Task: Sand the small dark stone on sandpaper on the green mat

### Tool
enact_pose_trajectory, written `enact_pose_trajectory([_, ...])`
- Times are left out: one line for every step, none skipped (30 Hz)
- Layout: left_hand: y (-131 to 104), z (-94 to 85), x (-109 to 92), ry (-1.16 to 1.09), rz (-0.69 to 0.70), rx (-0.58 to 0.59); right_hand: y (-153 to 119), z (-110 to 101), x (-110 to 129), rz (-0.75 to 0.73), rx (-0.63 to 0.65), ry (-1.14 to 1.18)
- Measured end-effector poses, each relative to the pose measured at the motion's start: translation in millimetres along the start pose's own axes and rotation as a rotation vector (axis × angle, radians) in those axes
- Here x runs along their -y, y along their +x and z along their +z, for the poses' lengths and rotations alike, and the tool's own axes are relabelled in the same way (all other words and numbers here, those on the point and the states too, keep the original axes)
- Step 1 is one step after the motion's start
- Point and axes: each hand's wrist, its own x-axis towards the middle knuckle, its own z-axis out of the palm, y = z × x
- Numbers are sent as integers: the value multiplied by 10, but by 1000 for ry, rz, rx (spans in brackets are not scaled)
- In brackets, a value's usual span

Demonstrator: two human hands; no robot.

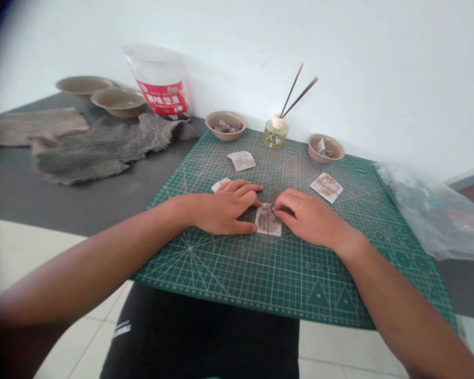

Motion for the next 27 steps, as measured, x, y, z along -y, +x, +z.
enact_pose_trajectory([-1,-2,-1,-2,4,4,-17,-13,0,-31,52,33])
enact_pose_trajectory([-1,-3,-1,-4,9,8,-32,-15,11,-70,100,71])
enact_pose_trajectory([0,-3,1,-4,13,10,-41,-5,30,-109,131,106])
enact_pose_trajectory([1,-2,4,-3,17,8,-41,14,51,-140,135,123])
enact_pose_trajectory([3,1,8,-1,20,3,-33,37,69,-155,111,118])
enact_pose_trajectory([5,5,13,1,21,-2,-18,59,77,-153,68,92])
enact_pose_trajectory([7,9,16,3,21,-8,-1,73,73,-135,16,53])
enact_pose_trajectory([8,12,19,5,20,-12,12,76,59,-105,-26,10])
enact_pose_trajectory([9,13,21,6,18,-14,19,68,38,-73,-50,-28])
enact_pose_trajectory([9,14,21,5,17,-13,16,50,18,-45,-51,-52])
enact_pose_trajectory([8,13,19,3,16,-10,4,28,5,-25,-28,-56])
enact_pose_trajectory([7,11,17,0,17,-6,-13,7,2,-19,11,-41])
enact_pose_trajectory([5,10,14,-2,19,-2,-31,-7,13,-31,57,-11])
enact_pose_trajectory([4,8,12,-4,21,2,-44,-11,33,-56,100,24])
enact_pose_trajectory([3,8,11,-4,21,2,-51,-6,57,-87,125,52])
enact_pose_trajectory([2,9,10,-3,20,1,-48,5,78,-114,128,65])
enact_pose_trajectory([3,10,10,-2,18,-1,-37,19,90,-127,107,59])
enact_pose_trajectory([3,12,11,-1,15,-3,-21,31,87,-122,71,37])
enact_pose_trajectory([4,13,12,0,14,-6,-6,36,70,-100,27,6])
enact_pose_trajectory([5,14,13,2,12,-8,5,35,42,-73,-12,-24])
enact_pose_trajectory([6,14,13,2,11,-8,8,26,12,-55,-33,-43])
enact_pose_trajectory([5,12,13,2,11,-7,4,15,-13,-51,-29,-47])
enact_pose_trajectory([4,10,12,2,12,-6,-7,4,-27,-63,-3,-36])
enact_pose_trajectory([2,8,11,1,15,-5,-20,-2,-27,-89,36,-13])
enact_pose_trajectory([0,5,10,1,19,-4,-31,0,-14,-120,79,14])
enact_pose_trajectory([-3,2,8,1,24,-6,-38,9,8,-148,110,35])
enact_pose_trajectory([-5,0,7,4,29,-9,-38,25,32,-169,121,43])
